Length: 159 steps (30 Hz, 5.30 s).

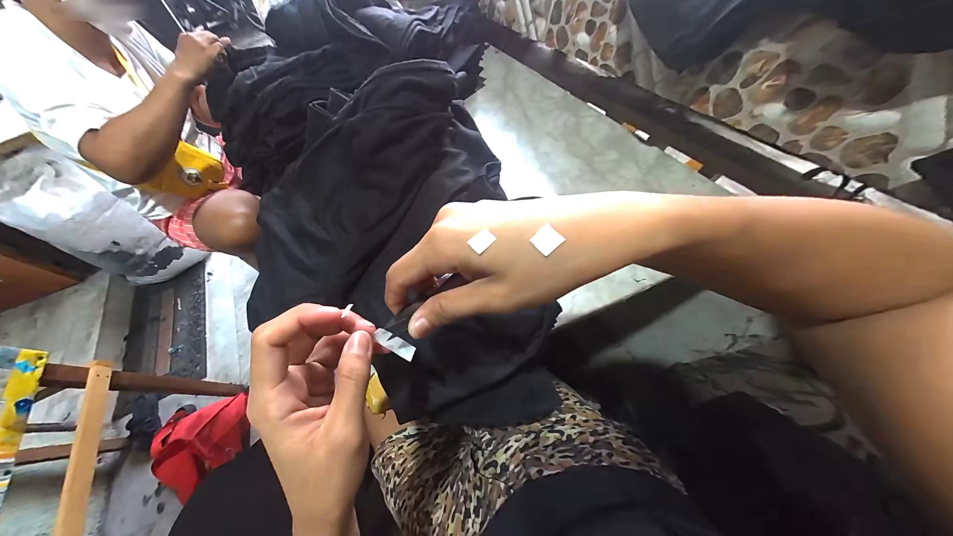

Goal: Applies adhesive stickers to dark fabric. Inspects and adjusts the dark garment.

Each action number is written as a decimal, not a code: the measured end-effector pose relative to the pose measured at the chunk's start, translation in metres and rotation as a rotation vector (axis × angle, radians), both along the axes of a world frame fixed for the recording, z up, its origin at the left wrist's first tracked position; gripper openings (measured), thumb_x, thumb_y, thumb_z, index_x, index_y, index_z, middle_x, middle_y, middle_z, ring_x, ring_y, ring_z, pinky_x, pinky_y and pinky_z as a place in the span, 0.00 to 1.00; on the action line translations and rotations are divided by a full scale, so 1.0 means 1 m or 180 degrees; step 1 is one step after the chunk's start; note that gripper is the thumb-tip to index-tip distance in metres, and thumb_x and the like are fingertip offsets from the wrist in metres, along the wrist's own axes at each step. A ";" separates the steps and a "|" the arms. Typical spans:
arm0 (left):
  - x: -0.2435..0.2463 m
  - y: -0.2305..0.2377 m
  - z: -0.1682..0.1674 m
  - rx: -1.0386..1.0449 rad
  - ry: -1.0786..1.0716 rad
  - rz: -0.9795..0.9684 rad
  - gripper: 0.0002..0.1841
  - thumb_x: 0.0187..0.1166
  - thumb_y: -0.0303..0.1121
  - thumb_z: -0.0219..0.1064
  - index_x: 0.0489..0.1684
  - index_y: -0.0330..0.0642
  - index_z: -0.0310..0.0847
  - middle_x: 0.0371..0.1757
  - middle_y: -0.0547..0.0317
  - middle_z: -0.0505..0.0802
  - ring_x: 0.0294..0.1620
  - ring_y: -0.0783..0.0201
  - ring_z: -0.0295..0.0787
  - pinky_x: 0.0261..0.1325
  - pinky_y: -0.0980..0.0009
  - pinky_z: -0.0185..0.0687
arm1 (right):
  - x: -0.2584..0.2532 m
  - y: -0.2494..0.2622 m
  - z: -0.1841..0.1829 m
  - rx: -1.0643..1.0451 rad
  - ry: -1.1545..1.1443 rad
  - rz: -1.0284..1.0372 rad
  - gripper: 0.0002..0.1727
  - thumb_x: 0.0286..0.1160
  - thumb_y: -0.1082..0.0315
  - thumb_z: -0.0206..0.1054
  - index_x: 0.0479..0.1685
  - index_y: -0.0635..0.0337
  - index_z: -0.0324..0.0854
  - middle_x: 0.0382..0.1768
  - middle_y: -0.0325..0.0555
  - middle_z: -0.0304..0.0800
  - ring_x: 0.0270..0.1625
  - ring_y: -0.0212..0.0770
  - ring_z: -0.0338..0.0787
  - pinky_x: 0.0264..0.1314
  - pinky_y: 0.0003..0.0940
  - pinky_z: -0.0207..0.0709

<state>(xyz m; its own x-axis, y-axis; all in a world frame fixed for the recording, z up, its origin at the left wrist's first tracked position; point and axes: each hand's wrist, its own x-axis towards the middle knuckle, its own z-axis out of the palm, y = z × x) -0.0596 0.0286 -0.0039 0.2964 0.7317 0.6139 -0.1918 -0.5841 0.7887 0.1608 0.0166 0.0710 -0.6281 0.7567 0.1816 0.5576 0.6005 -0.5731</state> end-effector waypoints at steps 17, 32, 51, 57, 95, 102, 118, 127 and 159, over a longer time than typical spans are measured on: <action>0.004 -0.002 -0.002 0.0133 0.0069 0.0516 0.14 0.78 0.23 0.63 0.56 0.49 0.70 0.43 0.81 0.90 0.39 0.80 0.90 0.45 0.82 0.89 | -0.010 0.001 -0.001 0.0097 -0.0264 -0.0247 0.10 0.81 0.60 0.69 0.42 0.55 0.91 0.25 0.36 0.86 0.28 0.32 0.83 0.29 0.34 0.73; 0.038 -0.027 -0.026 0.2120 0.0640 0.2268 0.10 0.83 0.31 0.64 0.51 0.37 0.70 0.40 0.53 0.85 0.29 0.75 0.82 0.33 0.84 0.77 | -0.060 0.011 -0.040 0.0409 -0.0334 -0.1143 0.13 0.84 0.56 0.66 0.51 0.56 0.86 0.28 0.43 0.86 0.33 0.45 0.88 0.30 0.45 0.75; 0.014 -0.042 -0.017 0.0544 -0.0072 0.0675 0.20 0.73 0.48 0.77 0.59 0.59 0.78 0.58 0.81 0.83 0.43 0.86 0.85 0.45 0.88 0.85 | -0.058 0.018 -0.040 0.0595 -0.0159 -0.1255 0.14 0.82 0.58 0.67 0.49 0.61 0.86 0.30 0.49 0.88 0.35 0.52 0.90 0.31 0.50 0.76; -0.010 -0.030 -0.023 -0.0241 -0.0375 0.0380 0.05 0.75 0.33 0.75 0.44 0.50 0.94 0.52 0.74 0.93 0.47 0.78 0.91 0.51 0.82 0.90 | -0.011 0.025 -0.035 0.0015 0.0544 -0.0436 0.10 0.80 0.63 0.69 0.44 0.62 0.88 0.29 0.40 0.88 0.31 0.32 0.84 0.33 0.33 0.75; -0.005 -0.032 -0.021 -0.0133 0.0048 0.0428 0.12 0.68 0.25 0.74 0.47 0.48 0.84 0.58 0.72 0.85 0.47 0.78 0.89 0.52 0.79 0.92 | -0.022 0.009 -0.005 0.0009 -0.0157 0.0522 0.10 0.79 0.61 0.69 0.40 0.57 0.92 0.23 0.34 0.85 0.27 0.28 0.81 0.27 0.27 0.68; -0.011 -0.031 -0.023 -0.0108 -0.0211 0.0516 0.15 0.71 0.23 0.72 0.50 0.54 0.80 0.46 0.78 0.93 0.45 0.77 0.92 0.51 0.80 0.90 | -0.018 0.009 -0.008 0.0132 -0.0079 0.0305 0.09 0.79 0.61 0.69 0.41 0.56 0.91 0.25 0.34 0.86 0.27 0.27 0.81 0.28 0.28 0.70; -0.011 -0.031 -0.018 -0.0017 -0.0262 0.0543 0.11 0.75 0.25 0.69 0.49 0.54 0.81 0.44 0.77 0.94 0.45 0.77 0.93 0.51 0.80 0.90 | -0.031 0.003 -0.012 -0.0026 0.0007 0.0393 0.09 0.77 0.62 0.72 0.39 0.57 0.93 0.24 0.34 0.88 0.29 0.24 0.84 0.29 0.23 0.70; -0.016 -0.036 -0.023 0.0058 -0.0307 0.0636 0.14 0.75 0.28 0.71 0.54 0.53 0.76 0.49 0.79 0.92 0.46 0.79 0.91 0.49 0.81 0.90 | -0.035 0.000 -0.020 0.0325 -0.0446 -0.0270 0.12 0.80 0.57 0.69 0.43 0.57 0.90 0.22 0.40 0.84 0.26 0.40 0.84 0.26 0.41 0.71; 0.036 -0.066 -0.029 0.1749 0.1868 0.2798 0.10 0.79 0.38 0.69 0.46 0.43 0.77 0.40 0.57 0.89 0.53 0.61 0.77 0.64 0.61 0.56 | -0.091 0.011 -0.099 0.1964 -0.0850 -0.2218 0.08 0.68 0.75 0.70 0.45 0.64 0.88 0.28 0.50 0.83 0.20 0.44 0.82 0.17 0.34 0.69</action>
